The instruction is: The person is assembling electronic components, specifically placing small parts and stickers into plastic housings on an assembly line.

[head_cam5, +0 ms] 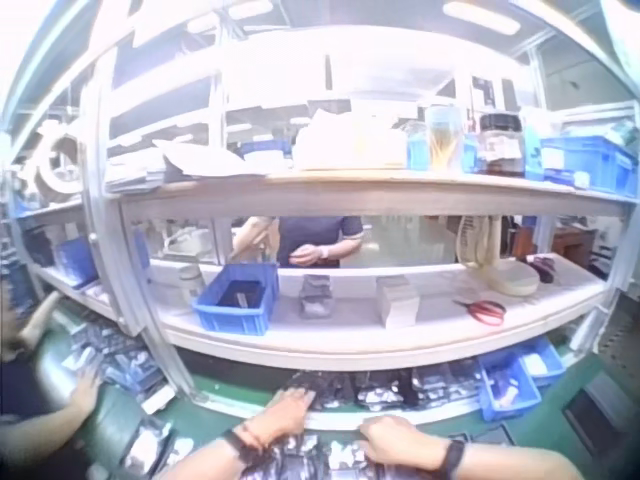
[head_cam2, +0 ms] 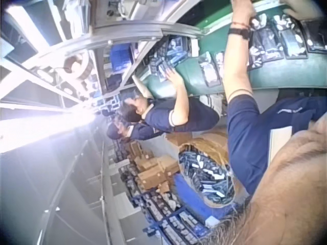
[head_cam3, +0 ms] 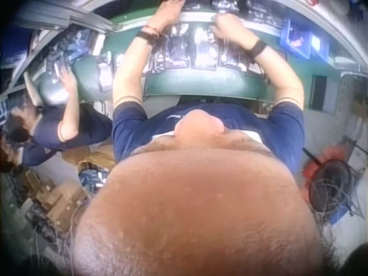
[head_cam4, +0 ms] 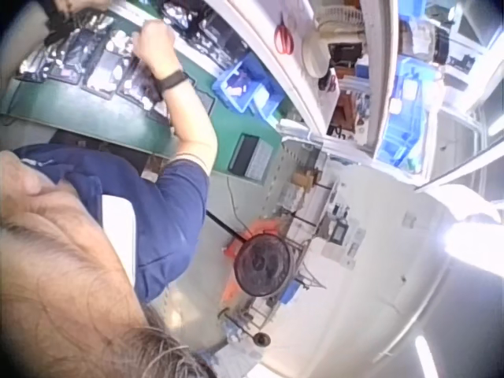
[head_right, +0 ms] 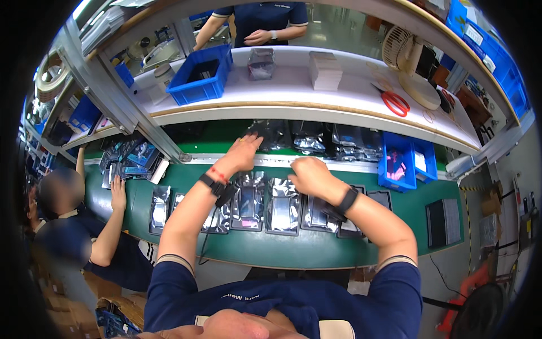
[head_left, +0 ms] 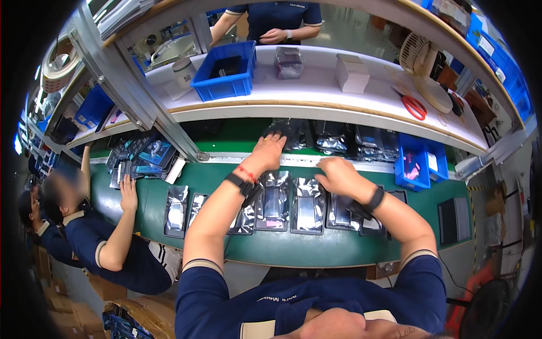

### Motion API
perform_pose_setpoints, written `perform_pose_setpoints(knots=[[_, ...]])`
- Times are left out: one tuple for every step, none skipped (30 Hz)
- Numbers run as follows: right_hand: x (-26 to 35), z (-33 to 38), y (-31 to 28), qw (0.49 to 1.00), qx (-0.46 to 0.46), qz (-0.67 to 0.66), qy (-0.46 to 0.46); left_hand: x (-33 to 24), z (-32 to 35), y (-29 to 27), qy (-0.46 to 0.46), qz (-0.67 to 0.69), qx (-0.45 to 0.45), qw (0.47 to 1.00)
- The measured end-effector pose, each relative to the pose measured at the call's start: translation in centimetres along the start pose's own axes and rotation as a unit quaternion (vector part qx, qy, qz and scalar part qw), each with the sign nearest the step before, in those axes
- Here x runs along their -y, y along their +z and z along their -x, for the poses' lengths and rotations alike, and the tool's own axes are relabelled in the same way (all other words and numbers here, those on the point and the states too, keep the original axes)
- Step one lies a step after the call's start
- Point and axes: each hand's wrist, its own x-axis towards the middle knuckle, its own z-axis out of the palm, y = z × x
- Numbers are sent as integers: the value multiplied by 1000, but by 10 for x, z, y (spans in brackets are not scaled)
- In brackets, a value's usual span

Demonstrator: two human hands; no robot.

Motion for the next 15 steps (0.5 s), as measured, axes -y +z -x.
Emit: perform_pose_setpoints(knots=[[-4, -24, 8, 998, 18, 35, 45, 10, -16, 8, 4, -17, 3, 1000], [-5, -48, 13, 991, 58, 79, 89, 19, -31, 14, 9, -34, 5, 999], [-9, -67, 18, 988, 63, 86, 112, 24, -41, 18, 15, 37, 16, 999], [-7, -84, 22, 987, 52, 102, 113, 34, -44, 27, 45, 78, -61, 994], [-4, -98, 26, 985, 60, 93, 134, 47, -48, 33, 50, 134, -73, 987], [-2, -111, 31, 982, 73, 81, 156, 56, -49, 37, 56, 192, -81, 976], [4, -121, 35, 981, 96, 69, 154, 65, -44, 35, 60, 197, -122, 971], [9, -130, 38, 980, 120, 57, 151, 81, -44, 42, 66, 217, -148, 963], [15, -137, 43, 979, 135, 68, 139, 87, -39, 39, 23, 223, -160, 961], [13, -145, 45, 973, 166, 53, 150, 90, -37, 32, -15, 227, -173, 958], [1, -149, 71, 989, 17, 111, 96, 94, -34, 31, -12, 224, -173, 959], [-8, -153, 97, 977, -132, 164, 36, 103, -28, 32, -47, 248, -213, 944], [-4, -155, 102, 977, -134, 161, 33, 108, -20, 32, -82, 271, -254, 925], [1, -157, 107, 983, -119, 130, 46, 112, -11, 33, -84, 267, -254, 926], [2, -159, 110, 988, -104, 100, 61, 109, -2, 29, -111, 263, -247, 926]])
